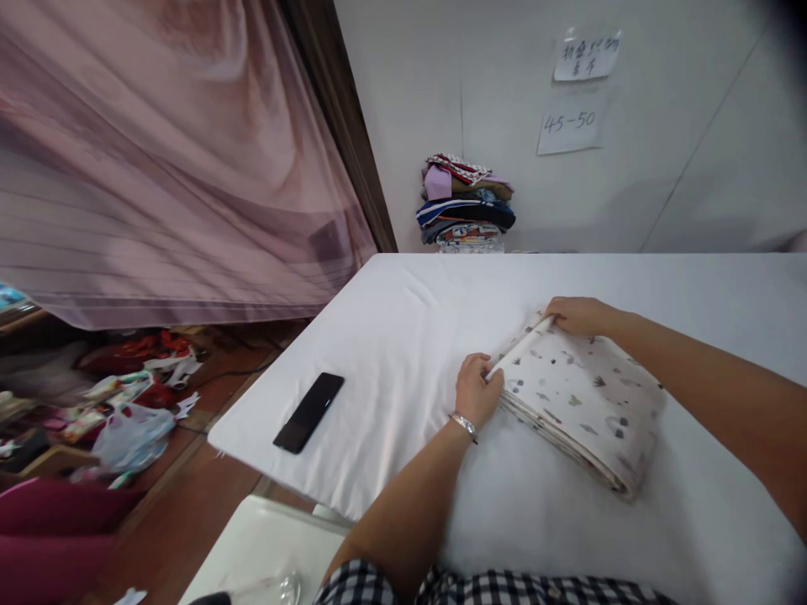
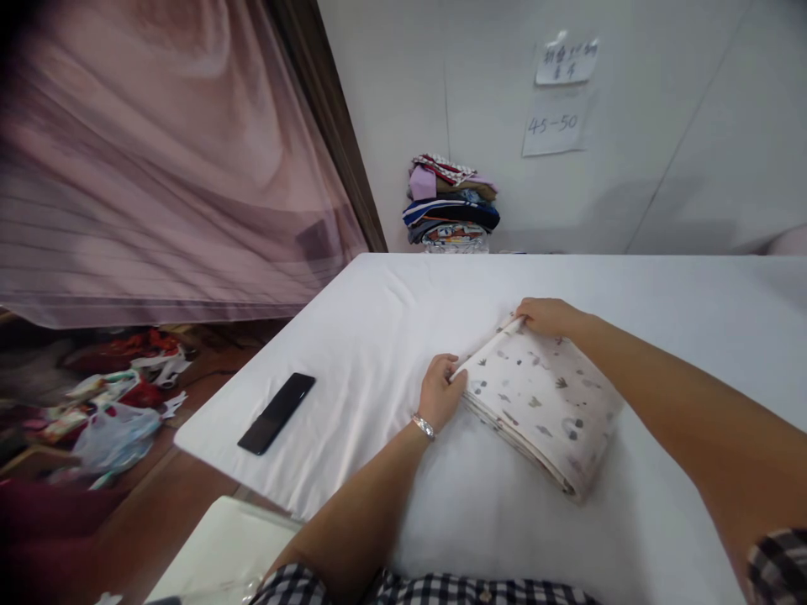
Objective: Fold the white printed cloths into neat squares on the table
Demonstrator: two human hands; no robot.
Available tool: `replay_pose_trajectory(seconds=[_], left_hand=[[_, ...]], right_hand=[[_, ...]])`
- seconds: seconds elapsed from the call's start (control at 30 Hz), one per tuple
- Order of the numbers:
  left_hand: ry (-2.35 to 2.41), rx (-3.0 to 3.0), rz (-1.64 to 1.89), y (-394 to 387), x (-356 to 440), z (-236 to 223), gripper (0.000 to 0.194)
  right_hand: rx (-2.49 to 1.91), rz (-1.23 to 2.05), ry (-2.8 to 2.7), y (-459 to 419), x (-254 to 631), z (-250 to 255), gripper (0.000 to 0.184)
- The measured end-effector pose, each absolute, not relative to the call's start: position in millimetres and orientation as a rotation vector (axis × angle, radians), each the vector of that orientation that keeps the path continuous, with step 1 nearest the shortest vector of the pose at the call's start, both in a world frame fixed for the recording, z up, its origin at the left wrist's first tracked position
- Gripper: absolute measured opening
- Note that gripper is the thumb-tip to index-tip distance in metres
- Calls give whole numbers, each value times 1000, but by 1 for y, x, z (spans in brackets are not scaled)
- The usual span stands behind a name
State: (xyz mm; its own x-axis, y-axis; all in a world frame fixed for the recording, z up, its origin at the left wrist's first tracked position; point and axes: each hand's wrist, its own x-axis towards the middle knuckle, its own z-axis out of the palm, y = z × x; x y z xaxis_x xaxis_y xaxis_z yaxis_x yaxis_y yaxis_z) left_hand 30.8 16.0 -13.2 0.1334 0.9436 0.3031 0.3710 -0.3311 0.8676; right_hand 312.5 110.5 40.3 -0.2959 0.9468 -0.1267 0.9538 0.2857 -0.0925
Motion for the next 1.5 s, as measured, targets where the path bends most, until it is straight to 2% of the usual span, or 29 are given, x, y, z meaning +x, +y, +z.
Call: replay_pose_trajectory(seconds=[0.2, 0.57, 0.87, 1.13, 1.33, 1.5], left_hand=[[1369, 1766, 1108, 14, 32, -11, 14], [1543, 1745, 957, 17, 32, -12, 12], [1582, 1819, 960, 20, 31, -15, 15], [1601, 1778, 934, 23, 31, -16, 14], [1600, 1758, 933, 23, 32, -15, 16], [1611, 1739, 937, 24, 32, -14, 14]], right_hand=[[1981, -140, 2483, 119, 311, 35, 30], [1969, -37, 2508, 119, 305, 20, 36], [2338, 104, 2419, 104, 302, 9, 43], [2388, -11, 2326, 94, 299, 5, 45], [2370, 0, 2361, 82, 273, 5, 60], [2257, -117, 2364, 75, 252, -5, 63]])
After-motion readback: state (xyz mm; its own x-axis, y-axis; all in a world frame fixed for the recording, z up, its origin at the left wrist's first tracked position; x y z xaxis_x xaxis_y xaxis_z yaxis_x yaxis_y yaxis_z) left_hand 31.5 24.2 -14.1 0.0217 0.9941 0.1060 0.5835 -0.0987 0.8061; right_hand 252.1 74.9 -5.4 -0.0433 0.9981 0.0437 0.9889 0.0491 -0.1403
